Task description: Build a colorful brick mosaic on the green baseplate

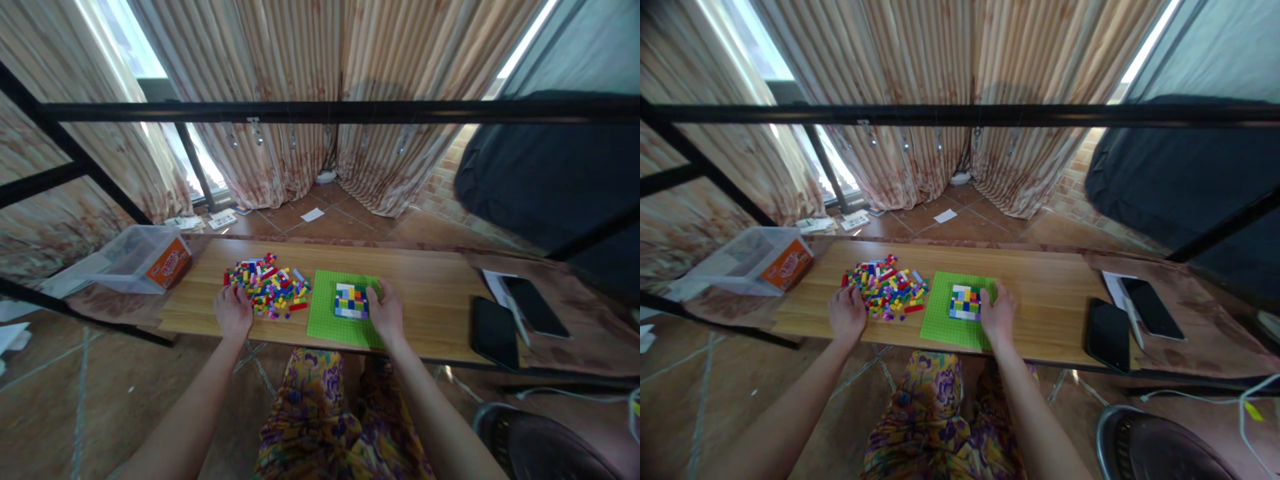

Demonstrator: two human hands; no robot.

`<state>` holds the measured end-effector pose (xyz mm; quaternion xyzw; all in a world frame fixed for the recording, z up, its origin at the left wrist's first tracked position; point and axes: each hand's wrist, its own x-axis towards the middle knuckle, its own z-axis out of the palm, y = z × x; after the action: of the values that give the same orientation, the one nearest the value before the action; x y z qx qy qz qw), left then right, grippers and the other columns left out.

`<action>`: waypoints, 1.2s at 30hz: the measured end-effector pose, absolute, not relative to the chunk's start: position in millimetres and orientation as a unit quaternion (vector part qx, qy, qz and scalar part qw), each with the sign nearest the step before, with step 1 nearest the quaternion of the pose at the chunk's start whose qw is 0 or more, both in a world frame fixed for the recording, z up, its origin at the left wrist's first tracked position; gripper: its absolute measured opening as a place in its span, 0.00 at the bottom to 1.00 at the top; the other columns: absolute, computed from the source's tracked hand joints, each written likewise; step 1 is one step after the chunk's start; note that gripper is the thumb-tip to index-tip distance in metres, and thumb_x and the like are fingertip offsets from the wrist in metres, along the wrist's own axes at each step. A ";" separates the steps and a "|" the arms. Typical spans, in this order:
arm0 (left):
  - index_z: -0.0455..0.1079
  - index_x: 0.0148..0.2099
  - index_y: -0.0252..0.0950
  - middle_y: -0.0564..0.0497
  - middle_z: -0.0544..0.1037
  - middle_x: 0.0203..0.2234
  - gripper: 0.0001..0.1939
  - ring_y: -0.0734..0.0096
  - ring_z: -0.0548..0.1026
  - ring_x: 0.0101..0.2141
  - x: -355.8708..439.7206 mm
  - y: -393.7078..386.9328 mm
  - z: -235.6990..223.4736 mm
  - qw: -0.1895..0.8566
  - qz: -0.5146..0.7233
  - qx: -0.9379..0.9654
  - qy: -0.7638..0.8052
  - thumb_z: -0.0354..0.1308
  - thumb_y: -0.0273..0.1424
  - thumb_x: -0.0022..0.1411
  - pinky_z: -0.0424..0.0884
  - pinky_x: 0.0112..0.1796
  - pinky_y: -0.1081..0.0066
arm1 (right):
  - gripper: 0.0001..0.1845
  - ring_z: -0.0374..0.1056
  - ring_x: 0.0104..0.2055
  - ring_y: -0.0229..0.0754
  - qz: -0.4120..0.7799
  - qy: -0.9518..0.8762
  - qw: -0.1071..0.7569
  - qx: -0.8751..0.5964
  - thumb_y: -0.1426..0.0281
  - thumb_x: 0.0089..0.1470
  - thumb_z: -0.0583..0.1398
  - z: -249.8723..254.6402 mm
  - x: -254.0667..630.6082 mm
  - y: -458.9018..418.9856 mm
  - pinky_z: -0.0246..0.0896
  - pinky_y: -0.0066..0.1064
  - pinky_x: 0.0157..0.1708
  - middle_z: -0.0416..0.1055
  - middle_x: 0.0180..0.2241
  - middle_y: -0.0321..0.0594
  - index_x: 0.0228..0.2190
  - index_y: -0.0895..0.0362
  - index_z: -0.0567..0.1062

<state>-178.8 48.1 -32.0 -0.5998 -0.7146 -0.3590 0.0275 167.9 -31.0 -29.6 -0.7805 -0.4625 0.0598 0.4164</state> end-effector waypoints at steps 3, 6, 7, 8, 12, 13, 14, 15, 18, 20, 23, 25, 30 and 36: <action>0.71 0.47 0.29 0.33 0.75 0.46 0.20 0.52 0.71 0.49 -178.6 47.8 -31.9 0.021 -0.357 -0.599 -0.717 0.43 0.35 0.67 0.65 0.52 0.53 | 0.31 0.63 0.53 0.55 0.073 -0.462 0.386 -0.795 0.55 0.55 0.54 -25.3 158.3 -26.6 0.53 0.47 0.54 0.71 0.48 0.60 0.50 0.65 0.71; 0.71 0.48 0.29 0.34 0.75 0.47 0.20 0.52 0.71 0.50 -177.7 46.4 -31.6 0.015 -0.363 -0.593 -0.719 0.44 0.36 0.67 0.65 0.53 0.53 | 0.30 0.63 0.53 0.56 0.074 -0.466 0.362 -0.804 0.55 0.54 0.55 -23.9 156.4 -25.6 0.53 0.49 0.54 0.70 0.49 0.59 0.50 0.64 0.71; 0.71 0.48 0.30 0.34 0.75 0.47 0.20 0.52 0.71 0.50 -177.3 45.7 -31.4 0.014 -0.364 -0.591 -0.720 0.44 0.36 0.67 0.65 0.53 0.53 | 0.30 0.62 0.53 0.56 0.066 -0.470 0.361 -0.803 0.56 0.54 0.55 -23.3 155.9 -26.4 0.53 0.49 0.53 0.70 0.49 0.59 0.50 0.64 0.71; 0.71 0.48 0.30 0.34 0.75 0.47 0.20 0.52 0.71 0.50 -176.8 45.1 -31.2 0.013 -0.364 -0.591 -0.720 0.44 0.36 0.67 0.65 0.53 0.53 | 0.29 0.62 0.53 0.56 0.054 -0.475 0.365 -0.799 0.56 0.55 0.54 -22.3 154.5 -27.8 0.53 0.49 0.53 0.70 0.49 0.59 0.50 0.64 0.72; 0.71 0.48 0.30 0.34 0.75 0.46 0.20 0.52 0.71 0.50 -175.8 44.1 -31.2 0.015 -0.363 -0.592 -0.719 0.42 0.36 0.67 0.65 0.53 0.53 | 0.23 0.61 0.53 0.52 0.016 -0.543 0.405 -0.735 0.60 0.58 0.53 -12.3 132.1 -35.8 0.54 0.47 0.54 0.70 0.50 0.52 0.49 0.59 0.74; 0.71 0.48 0.30 0.34 0.75 0.46 0.20 0.52 0.71 0.50 -175.9 44.3 -31.5 0.014 -0.363 -0.594 -0.718 0.42 0.36 0.67 0.65 0.53 0.53 | 0.21 0.62 0.52 0.51 0.022 -0.571 0.412 -0.710 0.61 0.59 0.52 -9.0 122.1 -37.5 0.55 0.46 0.53 0.70 0.49 0.50 0.47 0.57 0.75; 0.71 0.47 0.30 0.34 0.75 0.46 0.20 0.52 0.72 0.49 -176.1 44.5 -31.9 0.011 -0.362 -0.595 -0.717 0.42 0.36 0.67 0.65 0.52 0.52 | 0.19 0.62 0.51 0.50 0.034 -0.600 0.414 -0.684 0.63 0.59 0.52 -6.0 111.2 -38.6 0.56 0.44 0.52 0.71 0.47 0.48 0.45 0.55 0.76; 0.71 0.47 0.30 0.34 0.76 0.45 0.20 0.52 0.72 0.49 -176.4 44.8 -32.4 0.009 -0.363 -0.595 -0.717 0.42 0.35 0.67 0.65 0.52 0.52 | 0.17 0.63 0.49 0.49 0.048 -0.628 0.410 -0.660 0.64 0.60 0.52 -3.5 99.8 -39.1 0.57 0.43 0.52 0.72 0.46 0.46 0.43 0.55 0.77; 0.71 0.47 0.30 0.34 0.76 0.45 0.19 0.53 0.72 0.49 -177.0 45.3 -33.5 0.007 -0.366 -0.592 -0.719 0.43 0.35 0.67 0.65 0.52 0.52 | 0.16 0.64 0.44 0.47 0.082 -0.699 0.357 -0.614 0.69 0.61 0.51 0.7 69.9 -34.8 0.59 0.40 0.48 0.74 0.40 0.44 0.39 0.54 0.79; 0.71 0.47 0.30 0.34 0.75 0.46 0.19 0.53 0.71 0.50 -176.8 45.0 -33.6 0.009 -0.368 -0.590 -0.719 0.44 0.35 0.67 0.65 0.53 0.53 | 0.17 0.63 0.42 0.47 0.085 -0.731 0.300 -0.607 0.72 0.62 0.50 0.9 56.9 -27.5 0.58 0.38 0.46 0.74 0.37 0.44 0.37 0.54 0.80; 0.71 0.47 0.30 0.34 0.75 0.46 0.20 0.52 0.71 0.49 -176.2 44.2 -32.7 0.010 -0.364 -0.593 -0.719 0.43 0.36 0.67 0.65 0.53 0.53 | 0.19 0.62 0.41 0.48 0.072 -0.755 0.224 -0.611 0.75 0.61 0.49 -0.2 48.1 -14.2 0.57 0.37 0.44 0.73 0.36 0.45 0.37 0.55 0.80; 0.71 0.47 0.30 0.35 0.76 0.45 0.20 0.52 0.72 0.49 -176.0 43.7 -32.2 0.008 -0.359 -0.595 -0.719 0.43 0.36 0.67 0.66 0.52 0.53 | 0.19 0.62 0.42 0.48 0.071 -0.761 0.192 -0.615 0.77 0.60 0.49 -0.8 46.6 -6.6 0.56 0.36 0.44 0.73 0.37 0.46 0.39 0.56 0.79; 0.72 0.46 0.32 0.37 0.76 0.46 0.18 0.54 0.72 0.49 -177.4 43.5 -32.2 0.013 -0.366 -0.598 -0.713 0.44 0.36 0.67 0.65 0.53 0.54 | 0.16 0.63 0.44 0.46 0.104 -0.763 0.161 -0.618 0.77 0.59 0.51 -0.4 46.1 4.2 0.55 0.35 0.46 0.73 0.38 0.47 0.37 0.56 0.79; 0.71 0.47 0.32 0.36 0.75 0.47 0.18 0.53 0.71 0.50 -177.6 43.6 -31.6 0.009 -0.368 -0.594 -0.715 0.45 0.36 0.66 0.65 0.53 0.53 | 0.09 0.64 0.45 0.46 0.117 -0.750 0.156 -0.632 0.74 0.58 0.56 1.5 43.3 9.0 0.57 0.34 0.47 0.72 0.41 0.45 0.34 0.55 0.78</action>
<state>-177.6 43.6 -31.6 -0.5943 -0.7148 -0.3684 0.0091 43.3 9.0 1.5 -0.6315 -0.7504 0.1170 0.1563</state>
